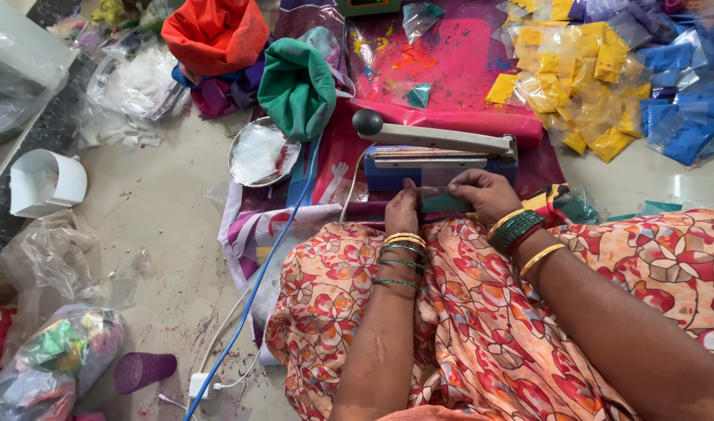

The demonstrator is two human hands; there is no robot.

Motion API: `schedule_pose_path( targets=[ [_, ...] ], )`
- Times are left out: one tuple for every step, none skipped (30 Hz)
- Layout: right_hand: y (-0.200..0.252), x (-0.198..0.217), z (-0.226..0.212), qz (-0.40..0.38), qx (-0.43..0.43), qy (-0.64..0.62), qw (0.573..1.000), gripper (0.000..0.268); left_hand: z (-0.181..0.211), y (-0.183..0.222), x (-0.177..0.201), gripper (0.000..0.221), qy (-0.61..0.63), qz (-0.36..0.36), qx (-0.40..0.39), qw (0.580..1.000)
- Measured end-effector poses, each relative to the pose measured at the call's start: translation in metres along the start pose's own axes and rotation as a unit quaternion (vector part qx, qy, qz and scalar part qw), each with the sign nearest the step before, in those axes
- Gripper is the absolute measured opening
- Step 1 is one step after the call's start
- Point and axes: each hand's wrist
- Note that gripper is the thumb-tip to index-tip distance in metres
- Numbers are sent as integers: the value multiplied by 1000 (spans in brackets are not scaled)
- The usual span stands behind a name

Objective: The person seals small plastic bags containing colored powder using a heat sealer.

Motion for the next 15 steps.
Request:
schedule_pose_path(
  targets=[
    [3,0,-6,-1,0,2,1000,6,4,4,-5,49,2,0,-1,1000],
    [6,0,-12,-6,-27,-23,999,5,9,8,-10,45,7,-1,40,999],
    [9,-1,-18,-10,-53,-49,997,5,14,12,-16,43,12,-3,81,997],
    [9,0,-16,-11,-53,-48,997,5,7,9,-13,43,13,-3,80,997],
    [9,1,-14,-25,-49,-59,997,5,0,6,-9,33,-20,-55,75,995],
    [9,2,-12,-38,-45,-69,996,6,-7,4,-5,27,-52,-107,71,990],
    [8,1,-10,-38,-45,-69,996,6,-13,-2,2,27,-52,-107,71,990],
    [7,2,-9,-31,-54,-48,997,6,-20,-8,10,26,-36,-117,86,989],
    [6,1,-7,-23,-63,-28,997,6,-26,-13,17,29,-20,-127,101,986],
    [5,1,-4,-23,-62,-28,997,6,-30,-15,20,29,-21,-128,101,986],
    [4,1,-2,-19,-45,-31,998,6,-33,-17,23,32,-40,-141,88,985],
    [2,2,0,-16,-27,-33,999,7,-37,-19,26,35,-60,-154,75,983],
    [1,2,1,-15,-25,-33,999,7,-41,-22,27,35,-60,-154,74,983],
    [0,2,3,-4,-25,-35,999,7,-45,-24,29,31,-86,-146,61,984],
    [-1,3,5,7,-25,-36,999,7,-50,-26,31,27,-111,-138,47,983]
  ],
)
Point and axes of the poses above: each hand's wrist, its own y-axis away from the middle knuckle, its own x-axis out of the back of the hand, z = x × y, and after that the axes turned 15 degrees about y, right-handed
